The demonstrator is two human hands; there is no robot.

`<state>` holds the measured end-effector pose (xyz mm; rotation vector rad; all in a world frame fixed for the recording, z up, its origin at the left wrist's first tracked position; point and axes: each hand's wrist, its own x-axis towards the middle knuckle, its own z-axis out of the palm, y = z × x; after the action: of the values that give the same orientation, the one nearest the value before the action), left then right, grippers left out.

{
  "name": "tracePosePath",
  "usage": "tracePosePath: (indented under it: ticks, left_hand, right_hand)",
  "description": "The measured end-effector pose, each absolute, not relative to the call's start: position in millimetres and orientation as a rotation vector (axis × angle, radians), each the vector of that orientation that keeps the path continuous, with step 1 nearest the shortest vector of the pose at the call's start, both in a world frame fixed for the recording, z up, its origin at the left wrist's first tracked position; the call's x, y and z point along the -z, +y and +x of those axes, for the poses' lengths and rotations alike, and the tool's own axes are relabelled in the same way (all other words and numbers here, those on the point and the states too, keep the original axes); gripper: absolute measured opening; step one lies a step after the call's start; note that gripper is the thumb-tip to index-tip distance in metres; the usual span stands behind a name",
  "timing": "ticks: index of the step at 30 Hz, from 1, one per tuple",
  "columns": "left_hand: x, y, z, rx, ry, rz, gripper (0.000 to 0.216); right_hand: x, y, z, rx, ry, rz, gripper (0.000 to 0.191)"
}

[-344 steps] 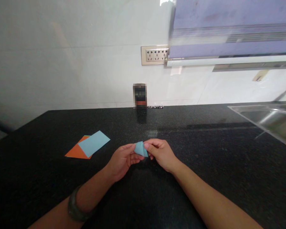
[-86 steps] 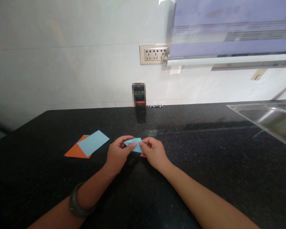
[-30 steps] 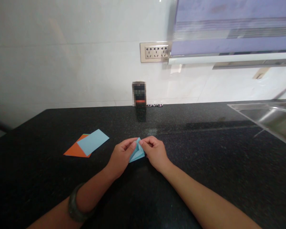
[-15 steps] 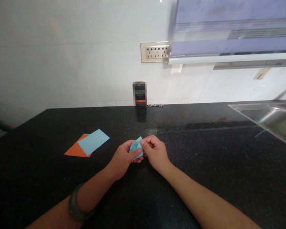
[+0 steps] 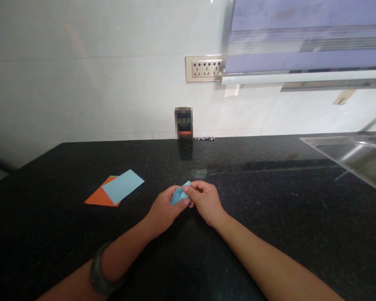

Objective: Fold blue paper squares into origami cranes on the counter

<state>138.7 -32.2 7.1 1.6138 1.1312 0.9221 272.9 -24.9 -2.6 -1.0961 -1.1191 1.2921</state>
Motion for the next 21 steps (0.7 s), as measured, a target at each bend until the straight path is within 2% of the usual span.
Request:
tracePosePath:
  ticks: [9, 21]
  left_hand:
    - [-10.7, -31.6, 138.8, -0.856, 1.022, 1.208, 0.026]
    - [-8.9, -29.6, 135.7, -0.845, 1.088, 1.421, 0.019]
  right_hand:
    - [6.9, -22.9, 277.7, -1.386, -1.201, -0.94, 0.023]
    - [9.8, -21.1, 275.3, -1.413, -1.088, -0.934, 0.019]
